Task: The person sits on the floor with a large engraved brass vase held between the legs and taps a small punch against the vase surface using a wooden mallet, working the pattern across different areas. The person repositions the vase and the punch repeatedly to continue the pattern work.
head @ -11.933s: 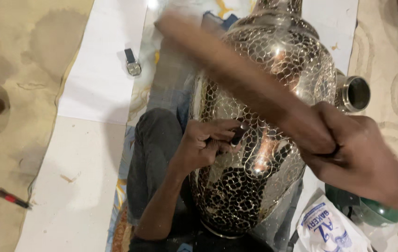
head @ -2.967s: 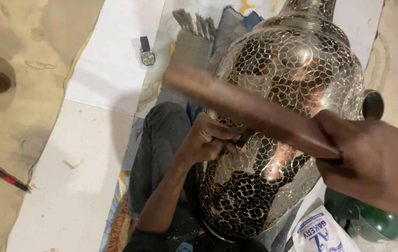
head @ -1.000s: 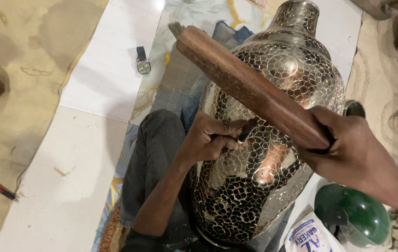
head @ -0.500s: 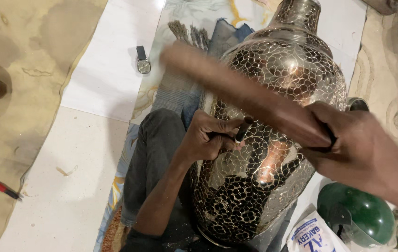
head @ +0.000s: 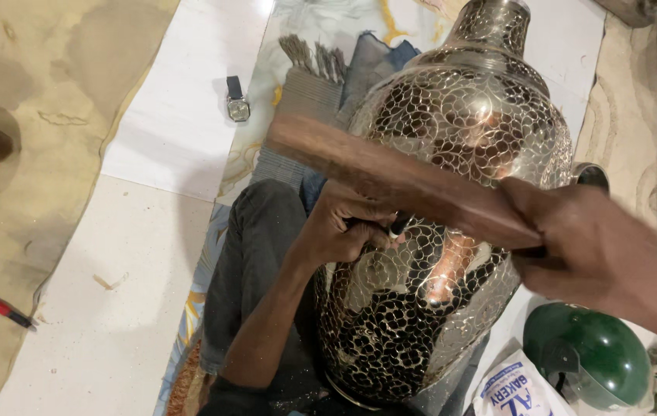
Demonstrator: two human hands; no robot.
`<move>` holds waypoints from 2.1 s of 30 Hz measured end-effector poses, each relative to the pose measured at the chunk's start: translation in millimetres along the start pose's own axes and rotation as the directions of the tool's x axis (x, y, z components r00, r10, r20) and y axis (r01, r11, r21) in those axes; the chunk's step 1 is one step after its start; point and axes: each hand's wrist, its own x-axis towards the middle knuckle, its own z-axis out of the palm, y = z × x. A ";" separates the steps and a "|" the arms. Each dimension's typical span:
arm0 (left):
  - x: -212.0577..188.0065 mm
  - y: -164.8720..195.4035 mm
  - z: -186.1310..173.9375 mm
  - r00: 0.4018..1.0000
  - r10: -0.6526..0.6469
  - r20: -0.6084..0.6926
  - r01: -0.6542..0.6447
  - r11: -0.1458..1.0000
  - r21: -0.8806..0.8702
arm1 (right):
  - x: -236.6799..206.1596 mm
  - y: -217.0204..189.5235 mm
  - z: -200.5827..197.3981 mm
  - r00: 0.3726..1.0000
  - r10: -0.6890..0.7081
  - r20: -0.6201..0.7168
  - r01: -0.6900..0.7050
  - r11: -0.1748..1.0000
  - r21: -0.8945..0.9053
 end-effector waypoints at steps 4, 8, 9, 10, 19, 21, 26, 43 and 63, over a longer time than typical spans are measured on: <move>1.2 2.6 -0.3 0.999 -0.041 -0.026 0.040 0.999 -0.014 | -7.6 10.8 9.4 0.982 -0.078 -0.170 0.120 0.959 0.257; 2.9 4.2 -0.2 1.000 -0.029 -0.005 0.029 0.999 0.020 | -10.9 8.0 12.0 0.979 -0.091 -0.181 0.133 0.963 0.236; 2.8 4.5 0.3 0.999 -0.040 -0.008 0.040 0.998 0.043 | -10.7 6.5 12.1 0.979 -0.029 -0.200 0.067 0.981 0.183; 2.6 4.8 0.9 0.999 -0.045 -0.015 0.045 0.999 0.001 | -10.8 6.0 13.2 0.972 -0.033 -0.233 0.097 0.958 0.270; 6.1 3.6 -1.9 1.000 -0.003 0.011 0.003 0.998 0.065 | -8.8 -1.2 15.2 0.958 -0.017 -0.285 0.060 0.988 0.144; 6.3 3.8 -2.2 0.998 -0.005 0.058 -0.007 0.976 0.217 | -12.4 -5.9 10.5 0.990 0.136 -0.034 -0.139 0.985 -0.102; 5.9 4.7 -0.5 1.000 -0.014 0.018 0.014 0.999 -0.033 | -16.1 -22.0 3.3 0.929 -0.142 -0.341 0.276 0.879 0.388; 4.2 -3.4 -4.9 0.995 0.097 0.034 -0.099 0.993 0.057 | -8.2 -14.1 5.5 0.971 0.069 -0.227 -0.020 0.977 0.211; 4.2 -0.2 -2.0 0.999 -0.025 0.027 0.023 0.997 0.071 | -15.6 -15.3 2.7 0.961 0.106 -0.254 -0.039 0.966 0.256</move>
